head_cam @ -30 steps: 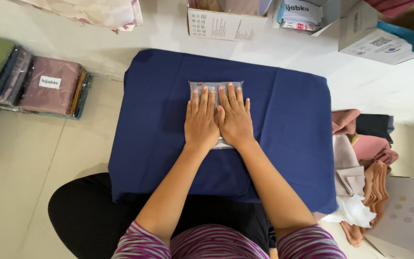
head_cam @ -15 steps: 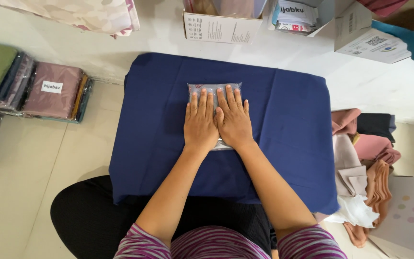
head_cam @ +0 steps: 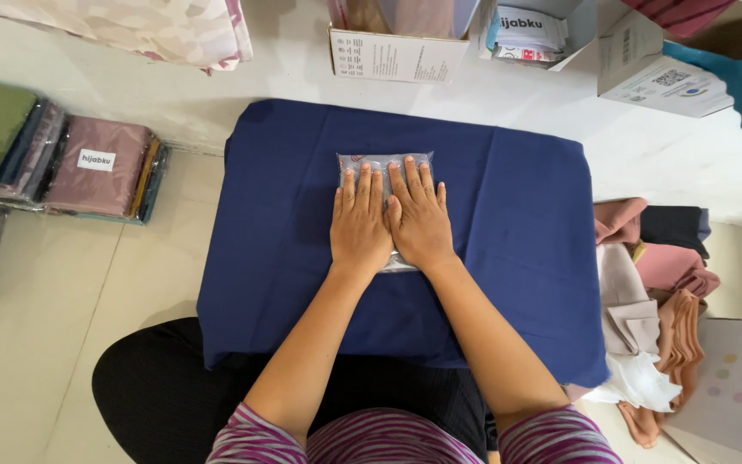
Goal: The person folds a patterned fabric on a blue mat, uses a lint roller to clean the surface, and then places the folded fabric into a clear plastic bag. They seal the bag and add a label before stacking it with other packaged items.
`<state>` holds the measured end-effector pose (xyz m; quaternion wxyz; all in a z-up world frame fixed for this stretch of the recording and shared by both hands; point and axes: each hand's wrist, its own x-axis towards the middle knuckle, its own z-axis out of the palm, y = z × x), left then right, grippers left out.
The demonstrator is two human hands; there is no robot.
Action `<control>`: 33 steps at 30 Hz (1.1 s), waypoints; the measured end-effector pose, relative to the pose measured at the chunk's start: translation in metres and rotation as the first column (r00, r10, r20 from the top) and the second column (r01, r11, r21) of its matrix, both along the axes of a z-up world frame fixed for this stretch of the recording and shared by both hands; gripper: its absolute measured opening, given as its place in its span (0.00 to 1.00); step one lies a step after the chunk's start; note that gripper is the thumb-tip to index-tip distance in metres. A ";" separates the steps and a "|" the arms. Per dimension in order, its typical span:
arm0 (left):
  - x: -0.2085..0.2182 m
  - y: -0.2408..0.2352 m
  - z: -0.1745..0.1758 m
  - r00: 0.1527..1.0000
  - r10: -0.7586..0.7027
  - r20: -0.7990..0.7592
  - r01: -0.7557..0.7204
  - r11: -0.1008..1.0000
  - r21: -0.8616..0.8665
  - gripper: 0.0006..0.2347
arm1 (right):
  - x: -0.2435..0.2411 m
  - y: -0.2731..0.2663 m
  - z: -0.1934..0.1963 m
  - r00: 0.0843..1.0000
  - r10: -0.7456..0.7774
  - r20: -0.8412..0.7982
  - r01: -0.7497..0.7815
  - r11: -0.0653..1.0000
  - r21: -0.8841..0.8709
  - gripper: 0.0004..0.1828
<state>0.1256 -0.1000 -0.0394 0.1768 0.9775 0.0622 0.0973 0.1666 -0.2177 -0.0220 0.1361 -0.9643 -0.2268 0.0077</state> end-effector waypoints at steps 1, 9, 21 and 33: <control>-0.001 0.000 0.001 1.000 -0.001 -0.003 0.001 1.000 0.001 0.27 | 0.000 0.000 0.000 1.000 0.000 -0.003 0.000 1.000 -0.001 0.31; -0.002 0.000 0.005 1.000 -0.006 -0.011 0.006 1.000 -0.004 0.26 | 0.000 0.000 -0.002 1.000 0.004 0.013 -0.004 1.000 0.000 0.31; -0.001 0.000 0.003 1.000 -0.002 -0.010 0.002 1.000 -0.002 0.26 | 0.000 0.000 0.000 1.000 0.007 0.021 -0.007 1.000 0.008 0.31; 0.001 0.000 -0.007 0.999 0.009 0.050 -0.010 1.000 0.025 0.26 | -0.001 0.001 0.005 1.000 0.002 -0.014 -0.002 1.000 -0.006 0.31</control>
